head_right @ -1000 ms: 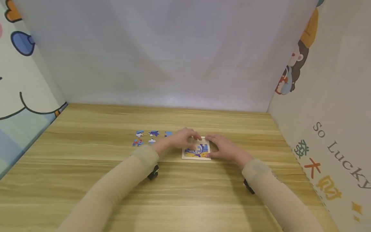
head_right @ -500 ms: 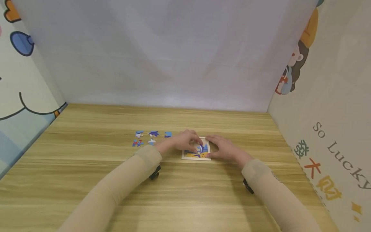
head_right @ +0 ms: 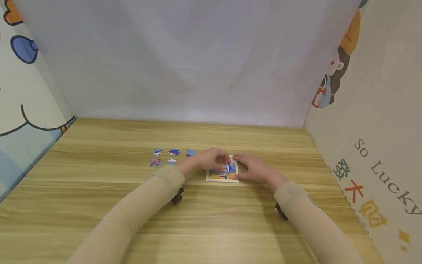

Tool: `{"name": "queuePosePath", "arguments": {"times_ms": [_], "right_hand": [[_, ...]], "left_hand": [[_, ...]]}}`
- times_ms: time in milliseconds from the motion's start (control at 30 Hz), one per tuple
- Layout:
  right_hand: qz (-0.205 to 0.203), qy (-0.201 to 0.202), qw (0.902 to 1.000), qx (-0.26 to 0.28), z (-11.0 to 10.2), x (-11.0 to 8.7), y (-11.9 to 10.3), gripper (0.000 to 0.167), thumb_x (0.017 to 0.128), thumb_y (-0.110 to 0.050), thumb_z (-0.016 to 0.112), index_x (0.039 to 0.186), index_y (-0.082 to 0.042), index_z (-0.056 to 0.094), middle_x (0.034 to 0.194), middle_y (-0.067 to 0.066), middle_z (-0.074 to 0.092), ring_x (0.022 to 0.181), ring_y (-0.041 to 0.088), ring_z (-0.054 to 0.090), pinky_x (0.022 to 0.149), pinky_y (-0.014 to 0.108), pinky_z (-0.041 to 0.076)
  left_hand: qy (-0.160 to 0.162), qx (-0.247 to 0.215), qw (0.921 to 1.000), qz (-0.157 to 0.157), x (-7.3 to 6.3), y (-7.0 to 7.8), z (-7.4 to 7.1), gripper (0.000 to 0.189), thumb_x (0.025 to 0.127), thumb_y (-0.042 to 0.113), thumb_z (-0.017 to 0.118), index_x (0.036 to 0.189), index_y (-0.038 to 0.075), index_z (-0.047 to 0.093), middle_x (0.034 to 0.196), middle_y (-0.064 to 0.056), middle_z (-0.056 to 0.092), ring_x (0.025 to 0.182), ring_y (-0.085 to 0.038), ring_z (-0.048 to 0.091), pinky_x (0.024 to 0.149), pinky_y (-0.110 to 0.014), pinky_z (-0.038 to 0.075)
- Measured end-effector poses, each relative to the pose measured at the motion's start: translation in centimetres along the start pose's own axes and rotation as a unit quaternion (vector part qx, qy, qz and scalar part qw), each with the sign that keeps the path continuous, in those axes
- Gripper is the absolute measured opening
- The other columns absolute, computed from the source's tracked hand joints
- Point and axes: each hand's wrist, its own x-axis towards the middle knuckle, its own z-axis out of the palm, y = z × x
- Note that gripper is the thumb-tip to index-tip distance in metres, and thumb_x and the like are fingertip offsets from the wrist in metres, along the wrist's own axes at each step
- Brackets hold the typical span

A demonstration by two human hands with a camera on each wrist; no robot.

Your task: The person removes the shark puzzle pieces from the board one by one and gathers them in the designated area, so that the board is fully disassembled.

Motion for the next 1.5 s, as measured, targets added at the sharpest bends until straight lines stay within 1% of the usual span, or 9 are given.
{"name": "queuePosePath", "arguments": {"times_ms": [100,200,367,533,767,867,1033,1333,1500], "right_hand": [[-0.002,0.000,1.0000,-0.005,0.0,0.1,-0.1,0.077,0.083,-0.044,0.069,0.144,-0.008,0.038,0.148,0.017,0.036,0.135,0.040,0.031,0.107,0.059,0.024],[-0.004,0.000,1.0000,-0.009,0.0,0.1,-0.2,0.077,0.083,-0.043,0.069,0.144,-0.008,0.038,0.148,0.017,0.036,0.135,0.041,0.031,0.106,0.060,0.024],[-0.009,0.001,0.9999,-0.010,0.0,0.2,-0.4,0.076,0.083,-0.042,0.069,0.143,-0.008,0.039,0.148,0.017,0.036,0.135,0.041,0.032,0.106,0.060,0.024],[-0.013,0.002,0.9999,-0.010,0.1,0.4,-0.3,0.076,0.083,-0.043,0.069,0.143,-0.008,0.039,0.148,0.017,0.036,0.135,0.040,0.032,0.107,0.058,0.025],[-0.013,0.004,0.9999,-0.003,0.1,0.4,-0.4,0.077,0.083,-0.042,0.070,0.143,-0.007,0.038,0.148,0.017,0.036,0.135,0.040,0.032,0.107,0.059,0.025],[-0.011,0.000,0.9999,-0.007,0.1,0.4,-0.4,0.079,0.083,-0.044,0.069,0.144,-0.006,0.037,0.148,0.017,0.035,0.135,0.041,0.031,0.107,0.060,0.024],[-0.006,-0.003,0.9999,-0.009,0.1,0.4,-0.4,0.079,0.083,-0.044,0.069,0.143,-0.004,0.037,0.148,0.018,0.035,0.135,0.041,0.031,0.107,0.060,0.023],[-0.002,0.005,0.9999,-0.010,0.1,0.1,-0.3,0.076,0.083,-0.043,0.069,0.143,-0.006,0.039,0.147,0.019,0.036,0.134,0.043,0.032,0.105,0.060,0.025],[-0.002,0.006,0.9999,-0.008,0.0,0.0,-0.3,0.075,0.084,-0.043,0.069,0.142,-0.006,0.039,0.147,0.020,0.036,0.134,0.043,0.032,0.105,0.060,0.025]], "left_hand": [[0.000,-0.010,0.9999,0.007,0.0,-0.1,-0.1,0.027,0.083,0.018,0.073,0.107,0.020,0.061,0.096,0.006,0.062,0.088,-0.009,0.054,0.095,-0.040,0.031],[-0.002,-0.015,0.9998,0.013,0.0,-0.1,-0.1,0.027,0.083,0.016,0.072,0.107,0.019,0.060,0.092,0.006,0.063,0.083,-0.008,0.054,0.091,-0.036,0.034],[-0.002,-0.019,0.9997,0.012,0.0,0.0,-0.1,0.027,0.084,0.013,0.072,0.106,0.018,0.059,0.089,0.006,0.063,0.082,-0.007,0.056,0.095,-0.038,0.034],[0.002,-0.001,0.9999,0.013,-0.1,0.1,-0.2,0.025,0.085,0.014,0.071,0.105,0.019,0.058,0.088,0.009,0.063,0.082,-0.006,0.056,0.095,-0.037,0.032],[0.018,-0.019,0.9992,0.029,-0.4,-0.1,-0.6,0.027,0.085,0.014,0.069,0.108,0.019,0.056,0.088,0.007,0.062,0.077,-0.009,0.055,0.075,-0.026,0.045],[0.028,-0.021,0.9987,0.037,-0.6,-0.3,-1.1,0.026,0.086,0.015,0.070,0.108,0.019,0.057,0.089,0.007,0.062,0.085,-0.009,0.055,0.082,-0.027,0.043],[0.034,-0.032,0.9973,0.057,-1.1,-0.4,-2.3,0.025,0.085,0.010,0.069,0.107,0.015,0.058,0.089,0.004,0.064,0.095,-0.011,0.058,0.095,-0.032,0.042],[0.024,-0.020,0.9970,0.071,-2.2,-0.5,-4.7,0.024,0.087,0.012,0.067,0.109,0.013,0.058,0.091,0.003,0.063,0.098,-0.012,0.056,0.097,-0.035,0.040],[0.038,-0.017,0.9963,0.075,-3.0,-0.8,-6.0,0.024,0.087,0.012,0.068,0.109,0.011,0.058,0.091,0.002,0.063,0.096,-0.012,0.057,0.097,-0.034,0.041]]}}
